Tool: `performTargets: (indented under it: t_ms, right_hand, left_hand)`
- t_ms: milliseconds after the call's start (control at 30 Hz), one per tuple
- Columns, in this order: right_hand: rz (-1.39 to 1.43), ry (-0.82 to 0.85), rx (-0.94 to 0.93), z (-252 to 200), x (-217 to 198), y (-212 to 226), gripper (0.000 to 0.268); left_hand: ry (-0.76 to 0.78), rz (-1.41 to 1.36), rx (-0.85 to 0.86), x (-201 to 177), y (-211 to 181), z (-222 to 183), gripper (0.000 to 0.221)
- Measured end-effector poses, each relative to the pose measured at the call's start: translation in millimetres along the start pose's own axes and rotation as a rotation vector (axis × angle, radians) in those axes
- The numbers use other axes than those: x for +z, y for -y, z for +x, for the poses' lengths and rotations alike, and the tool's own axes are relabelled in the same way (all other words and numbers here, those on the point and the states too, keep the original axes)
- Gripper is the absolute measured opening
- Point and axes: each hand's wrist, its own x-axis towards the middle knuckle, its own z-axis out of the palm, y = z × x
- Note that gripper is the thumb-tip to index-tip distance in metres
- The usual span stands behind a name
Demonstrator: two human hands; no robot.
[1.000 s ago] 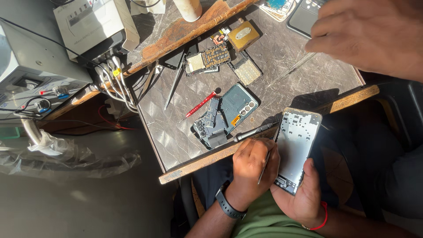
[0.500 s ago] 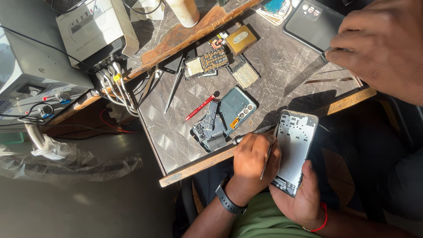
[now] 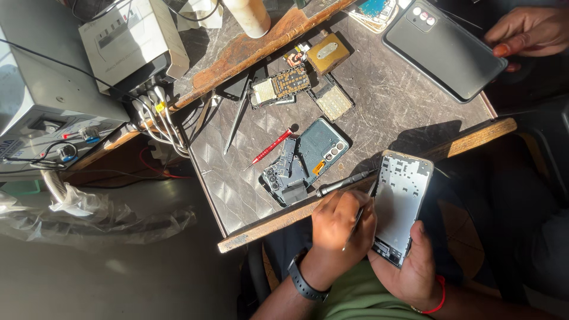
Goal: The person is disassembling a mobile phone using a spudger and tweezers. They pry open the casing, remove internal components, and handle detached screen and body parts on a workbench.
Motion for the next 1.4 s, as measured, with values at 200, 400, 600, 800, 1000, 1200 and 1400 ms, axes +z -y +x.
performTargets:
  t_ms: [200, 400, 600, 800, 1000, 1200, 1400]
  right_hand:
    - [0.045, 0.086, -0.051, 1.1, 10.9, 0.9, 0.062]
    - [-0.076, -0.118, -0.005, 3.3, 27.2, 5.2, 0.067]
    - [-0.002, 0.045, -0.048, 2.3, 22.6, 4.6, 0.059]
    - [0.002, 0.055, -0.036, -0.3, 11.3, 8.7, 0.054]
    - [-0.01, 0.04, -0.011, 0.6, 13.8, 11.6, 0.057]
    - [-0.075, 0.043, -0.056, 1.8, 17.3, 8.9, 0.058]
    - [-0.167, -0.257, 0.038, 4.3, 30.8, 11.5, 0.062]
  left_hand:
    - [0.017, 0.043, 0.134, 11.2, 5.9, 33.9, 0.027]
    - [0.07, 0.083, 0.227, 2.9, 2.5, 17.5, 0.034]
    - [0.106, 0.128, 0.248, 5.2, 9.4, 27.4, 0.038]
    - [0.085, 0.042, 0.311, 10.6, 11.8, 34.8, 0.033]
    - [0.014, 0.012, 0.303, 14.6, 7.6, 33.9, 0.026]
    - [0.089, 0.049, 0.255, 6.7, 7.0, 33.1, 0.034]
    - [0.077, 0.02, 0.121, 6.7, 2.1, 26.4, 0.026]
